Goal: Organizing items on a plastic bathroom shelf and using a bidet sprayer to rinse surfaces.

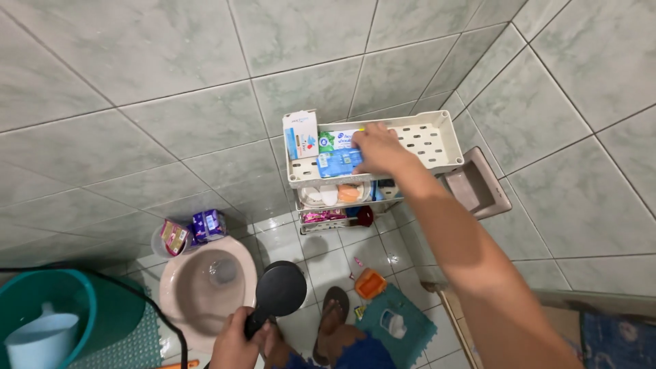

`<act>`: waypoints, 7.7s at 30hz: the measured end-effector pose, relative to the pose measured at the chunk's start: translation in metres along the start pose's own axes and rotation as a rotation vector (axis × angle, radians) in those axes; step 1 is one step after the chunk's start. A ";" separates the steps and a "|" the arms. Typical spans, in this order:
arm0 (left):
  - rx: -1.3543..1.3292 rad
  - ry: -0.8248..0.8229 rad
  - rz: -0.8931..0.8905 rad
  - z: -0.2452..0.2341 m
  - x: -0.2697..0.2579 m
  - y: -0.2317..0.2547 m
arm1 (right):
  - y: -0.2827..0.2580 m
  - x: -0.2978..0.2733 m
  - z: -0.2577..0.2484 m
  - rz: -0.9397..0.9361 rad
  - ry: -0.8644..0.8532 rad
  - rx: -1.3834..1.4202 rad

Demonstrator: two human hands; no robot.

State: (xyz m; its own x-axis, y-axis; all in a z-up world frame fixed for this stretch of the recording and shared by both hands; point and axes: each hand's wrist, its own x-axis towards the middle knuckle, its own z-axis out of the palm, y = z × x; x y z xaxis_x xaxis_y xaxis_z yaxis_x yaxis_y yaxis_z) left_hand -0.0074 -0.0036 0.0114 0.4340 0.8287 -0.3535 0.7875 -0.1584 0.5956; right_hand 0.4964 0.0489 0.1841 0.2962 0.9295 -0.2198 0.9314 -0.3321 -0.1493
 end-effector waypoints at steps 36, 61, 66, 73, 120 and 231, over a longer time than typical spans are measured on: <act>-0.119 0.113 -0.230 -0.069 -0.057 0.046 | -0.047 -0.044 0.005 -0.155 0.793 0.338; -0.197 0.359 -0.396 0.009 -0.022 -0.238 | -0.312 0.100 0.354 -0.293 0.286 0.511; -0.257 0.297 -0.414 0.038 -0.007 -0.281 | -0.328 0.149 0.434 -0.133 0.174 0.473; -0.312 0.350 -0.346 0.104 0.006 -0.354 | -0.366 0.181 0.481 -0.021 0.189 0.503; -0.129 0.141 0.110 0.001 0.040 -0.032 | 0.005 -0.191 -0.106 0.115 0.689 0.367; -0.405 0.366 -0.393 0.121 0.030 -0.335 | -0.317 0.226 0.622 0.487 -0.429 1.289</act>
State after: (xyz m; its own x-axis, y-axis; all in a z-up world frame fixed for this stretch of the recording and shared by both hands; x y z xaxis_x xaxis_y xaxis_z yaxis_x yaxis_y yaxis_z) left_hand -0.2052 0.0096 -0.2866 -0.0833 0.9235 -0.3744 0.5996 0.3465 0.7214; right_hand 0.1362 0.2642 -0.4173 0.2214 0.6420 -0.7340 -0.1464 -0.7223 -0.6759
